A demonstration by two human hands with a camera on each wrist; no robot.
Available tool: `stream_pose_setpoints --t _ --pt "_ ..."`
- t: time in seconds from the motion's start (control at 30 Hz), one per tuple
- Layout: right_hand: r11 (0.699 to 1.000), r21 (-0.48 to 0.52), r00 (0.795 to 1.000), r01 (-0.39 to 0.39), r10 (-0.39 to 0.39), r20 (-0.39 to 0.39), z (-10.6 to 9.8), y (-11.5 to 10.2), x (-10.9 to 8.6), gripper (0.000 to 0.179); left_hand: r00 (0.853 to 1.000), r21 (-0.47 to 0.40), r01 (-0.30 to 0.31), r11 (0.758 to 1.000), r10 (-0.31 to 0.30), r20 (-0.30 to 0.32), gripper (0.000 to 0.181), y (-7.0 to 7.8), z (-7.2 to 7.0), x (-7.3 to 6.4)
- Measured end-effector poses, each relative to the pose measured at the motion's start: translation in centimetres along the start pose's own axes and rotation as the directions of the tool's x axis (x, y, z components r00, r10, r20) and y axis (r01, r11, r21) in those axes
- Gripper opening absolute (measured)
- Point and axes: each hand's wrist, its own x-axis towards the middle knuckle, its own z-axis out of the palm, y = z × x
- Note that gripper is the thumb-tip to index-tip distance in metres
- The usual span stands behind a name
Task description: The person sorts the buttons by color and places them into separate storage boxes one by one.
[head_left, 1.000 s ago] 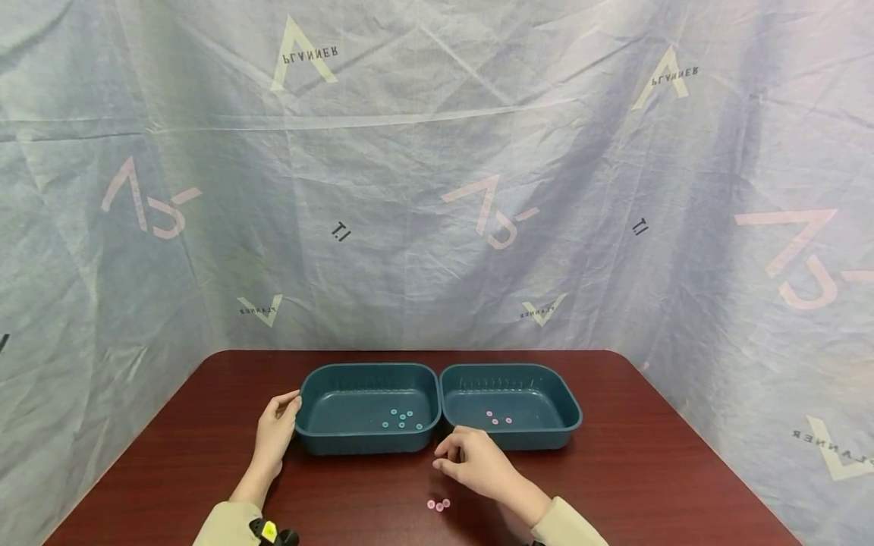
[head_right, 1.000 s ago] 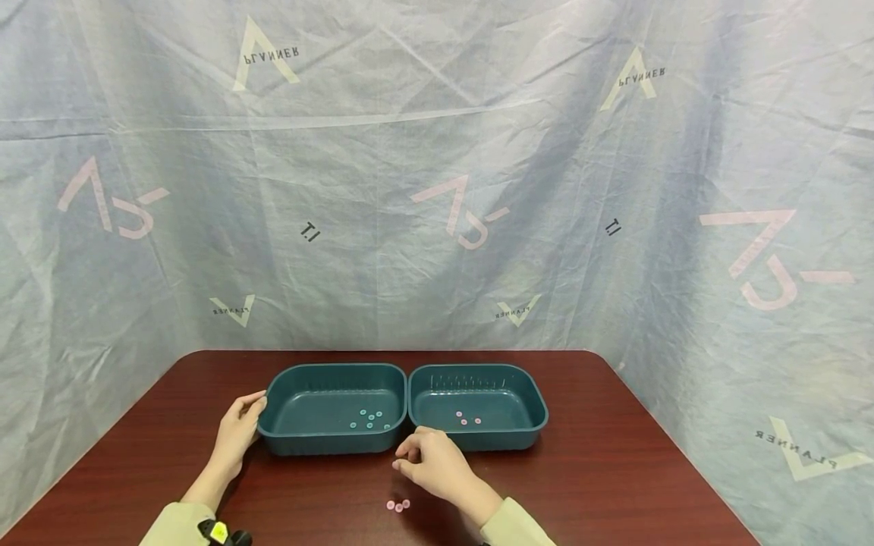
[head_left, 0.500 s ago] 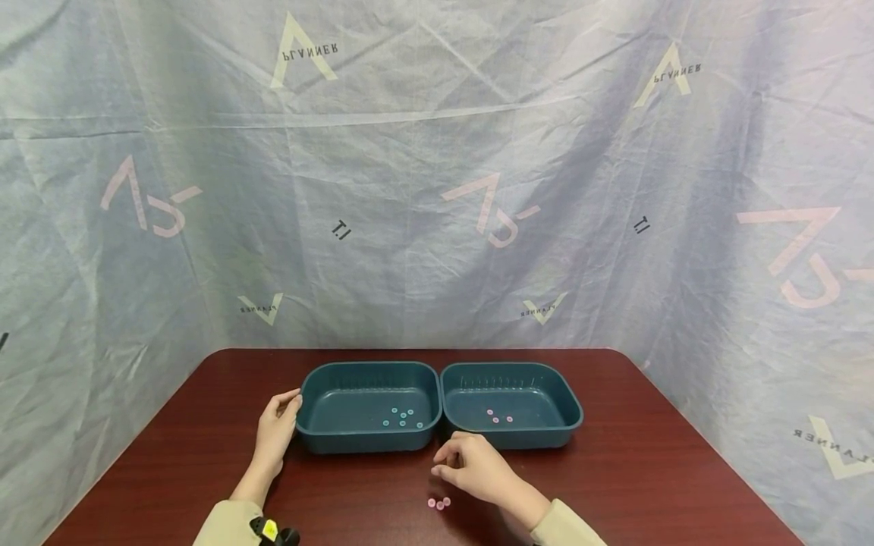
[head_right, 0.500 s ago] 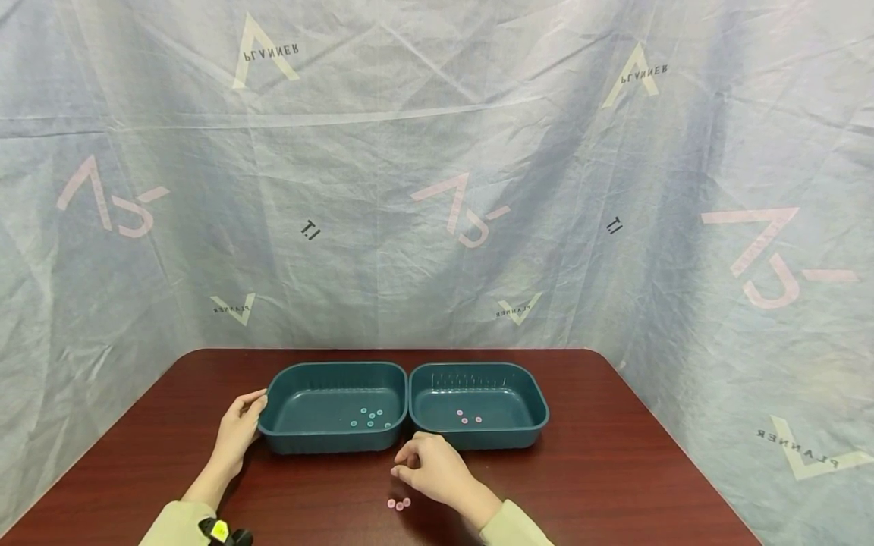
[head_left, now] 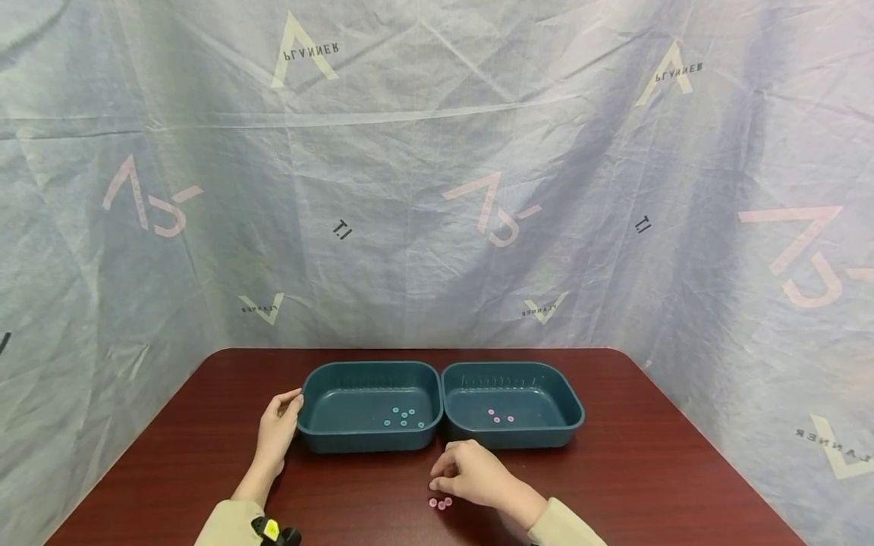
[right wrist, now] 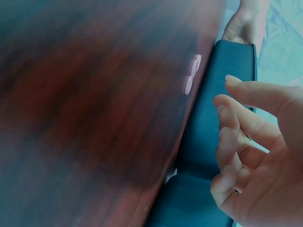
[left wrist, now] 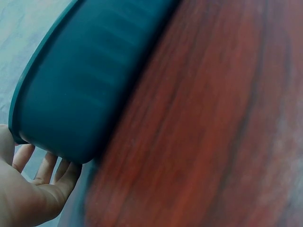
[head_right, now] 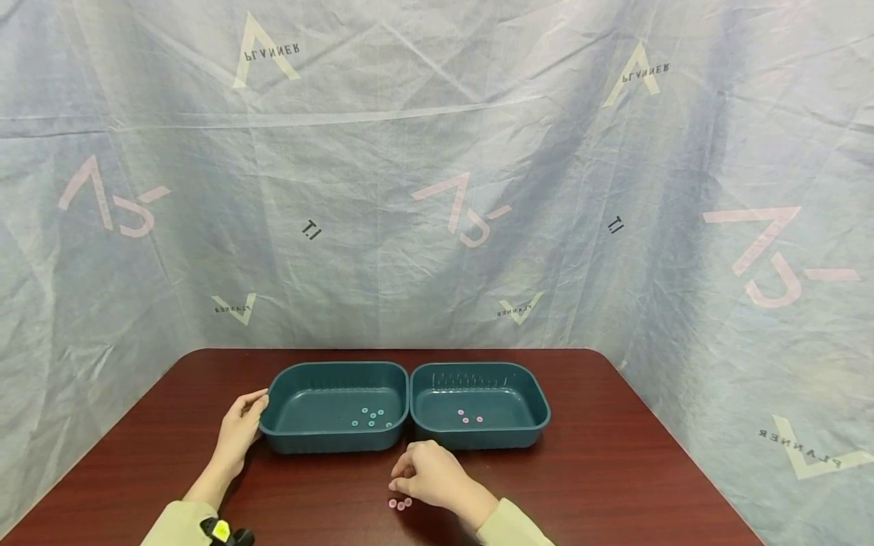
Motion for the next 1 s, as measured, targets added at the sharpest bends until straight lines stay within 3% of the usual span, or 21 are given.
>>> stream_pose_setpoints --t 0.37,0.67,1.0 --pt "0.997 0.011 0.990 -0.078 0.076 0.121 0.24 -0.74 -0.17 0.006 1.000 -0.017 -0.010 1.000 0.010 -0.002 0.052 0.05 0.08 -0.06" --pt "0.996 -0.085 0.995 -0.022 0.030 0.094 0.85 -0.90 0.20 0.007 1.000 -0.001 -0.004 1.000 0.004 0.008 0.053 0.20 -0.17 -0.13" --pt "0.998 -0.058 0.993 -0.018 0.025 0.116 0.83 -0.94 0.12 0.014 1.000 -0.006 -0.013 1.000 0.013 -0.002 0.051 0.07 -0.06 -0.12"
